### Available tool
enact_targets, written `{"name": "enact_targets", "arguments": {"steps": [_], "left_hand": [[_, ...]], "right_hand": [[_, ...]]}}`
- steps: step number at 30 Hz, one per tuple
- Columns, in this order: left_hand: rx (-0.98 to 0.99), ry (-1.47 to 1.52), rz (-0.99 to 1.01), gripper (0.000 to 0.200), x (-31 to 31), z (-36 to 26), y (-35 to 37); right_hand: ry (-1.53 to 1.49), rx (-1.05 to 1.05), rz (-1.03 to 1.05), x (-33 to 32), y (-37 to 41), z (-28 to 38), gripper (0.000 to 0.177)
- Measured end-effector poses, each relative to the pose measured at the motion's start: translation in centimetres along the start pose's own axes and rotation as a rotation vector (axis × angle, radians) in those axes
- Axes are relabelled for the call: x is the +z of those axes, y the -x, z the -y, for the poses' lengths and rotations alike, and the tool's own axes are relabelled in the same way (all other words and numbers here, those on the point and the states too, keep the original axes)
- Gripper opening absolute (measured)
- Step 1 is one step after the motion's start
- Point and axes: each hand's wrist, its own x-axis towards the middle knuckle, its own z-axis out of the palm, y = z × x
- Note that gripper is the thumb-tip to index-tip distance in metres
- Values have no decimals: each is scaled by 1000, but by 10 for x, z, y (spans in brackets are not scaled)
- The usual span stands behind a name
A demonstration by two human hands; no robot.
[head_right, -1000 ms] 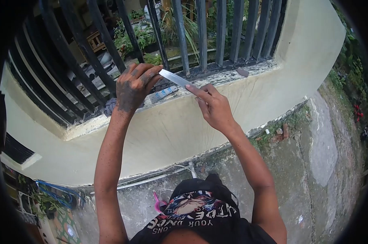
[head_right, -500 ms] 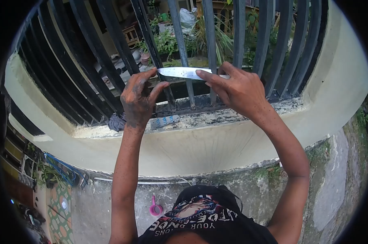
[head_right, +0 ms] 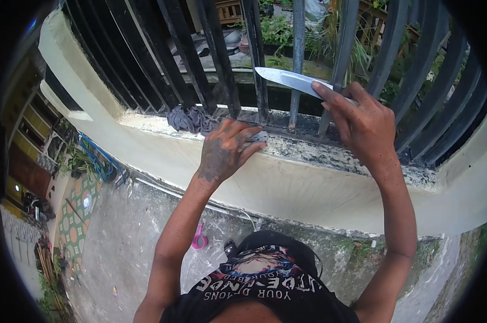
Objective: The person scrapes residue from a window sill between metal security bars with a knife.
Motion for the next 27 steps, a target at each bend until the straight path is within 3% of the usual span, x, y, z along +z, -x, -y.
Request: {"name": "enact_targets", "arguments": {"steps": [4,6,8,10,16,20,21,23,26,27], "left_hand": [[19,-125,203,15,-1,11,7],[14,-176,155,11,-6,16,10],[118,-115,-55,11,-14,23,11],[111,-196,-139,19,-38,37,18],[-164,-465,-441,18,-107,143,48],[-322,-418,-162,12,-114,195,80],[-313,-415,-170,12,-113,200,85],[-264,-356,27,13,-111,202,91],[-197,-363,32,16,-111,208,92],[-286,-259,23,15,-110,207,93]], "right_hand": [[-18,-27,2,1,-3,4,54],[-11,4,-13,0,-5,6,53],[-41,1,3,0,-4,6,53],[-7,-8,-15,2,-1,5,53],[-15,5,-1,1,-3,7,53],[-8,1,-4,1,-5,8,51],[2,3,-12,1,-5,7,51],[8,6,-1,1,-3,7,52],[25,-5,6,1,-3,5,52],[12,-4,5,1,-4,5,52]]}}
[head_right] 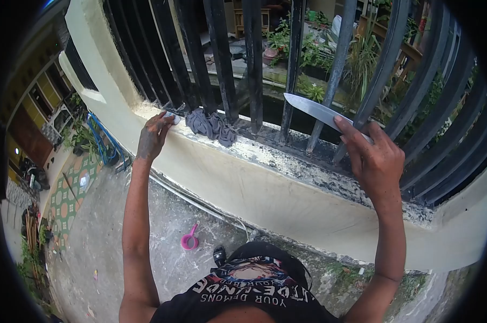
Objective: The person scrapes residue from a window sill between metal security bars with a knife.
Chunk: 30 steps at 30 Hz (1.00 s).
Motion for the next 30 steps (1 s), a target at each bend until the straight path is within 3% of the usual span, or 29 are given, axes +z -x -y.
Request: {"name": "enact_targets", "arguments": {"steps": [5,7,15,19,21,23,25,27,30], "left_hand": [[20,73,-69,25,2,-16,3],[-29,99,-247,26,1,-32,0],[169,269,-362,17,15,-171,-44],[-165,744,-114,22,30,-245,-50],[-389,1037,188,37,31,-278,-54],[-364,1309,122,52,47,-303,-58],[-342,1366,56,52,56,-318,-65],[-540,1596,-21,49,59,-325,-69],[-575,1612,-8,45,64,-321,-70]], "right_hand": [[28,18,2,1,0,-1,51],[11,-39,-29,0,0,-1,53],[0,13,61,1,6,-3,48],[-38,45,110,1,13,3,50],[-82,83,96,6,20,7,53],[-103,88,91,10,26,10,54],[-126,113,99,13,31,14,54],[-135,118,75,15,35,16,53],[-138,150,121,12,37,18,49]]}}
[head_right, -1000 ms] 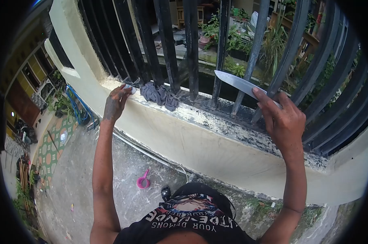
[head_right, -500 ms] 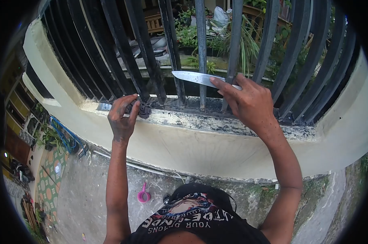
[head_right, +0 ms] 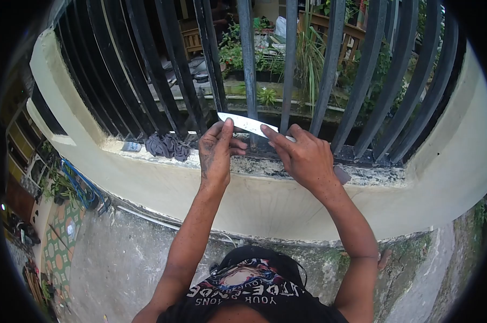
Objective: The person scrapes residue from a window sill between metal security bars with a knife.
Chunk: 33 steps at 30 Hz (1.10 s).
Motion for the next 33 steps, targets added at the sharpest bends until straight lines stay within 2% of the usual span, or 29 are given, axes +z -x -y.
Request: {"name": "enact_targets", "arguments": {"steps": [3,7,11,12,15,17,19,24,28,33], "left_hand": [[-23,6,-23,45,7,-6,-5],[80,54,-125,37,25,-23,-14],[41,56,-118,39,19,-7,-3],[22,55,-99,40,15,-2,-2],[43,60,-113,41,22,-11,-9],[102,78,-91,42,27,-22,-17],[102,54,-103,45,29,-28,-13],[36,-51,-82,50,15,-10,-7],[145,-60,-85,50,22,-27,-18],[91,-110,-81,45,12,-13,-7]], "right_hand": [[28,-19,-46,-6,-8,-1,49],[43,-17,-104,-14,-23,0,48],[-38,-33,-53,-7,-11,-2,48],[18,-19,12,-8,-7,-2,46],[-32,4,-47,-12,-17,-1,44],[36,21,-24,-20,-26,2,43],[16,-31,-94,-19,-30,1,45],[-49,40,40,0,-5,-1,51],[14,26,-112,-10,-25,6,51],[-173,115,-71,8,-3,10,48]]}}
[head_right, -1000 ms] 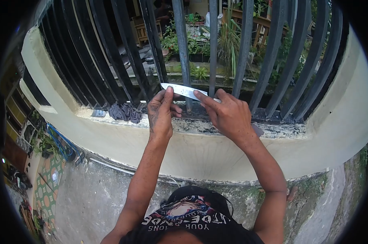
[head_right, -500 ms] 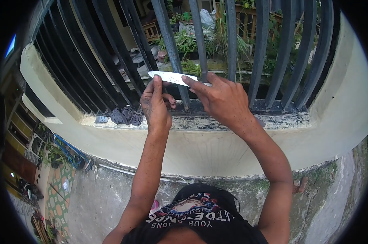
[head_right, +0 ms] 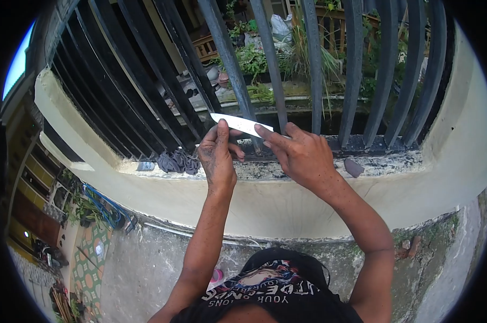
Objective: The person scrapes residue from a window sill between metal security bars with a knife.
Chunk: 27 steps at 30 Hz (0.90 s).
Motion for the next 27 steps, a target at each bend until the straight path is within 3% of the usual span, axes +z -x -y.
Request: {"name": "enact_targets", "arguments": {"steps": [6,14,17,21,27], "left_hand": [[81,-35,-25,46,14,-30,-13],[124,-75,-40,45,8,-13,-10],[125,-57,-28,45,10,-28,-19],[60,-107,-27,44,-3,-4,-7],[112,-14,-12,45,10,-28,-19]], "right_hand": [[49,0,-58,-6,-11,11,51],[-71,67,-102,13,1,13,52],[-57,11,-222,13,-17,14,52],[-96,80,-107,23,7,12,51],[-50,38,-155,9,-11,14,49]]}}
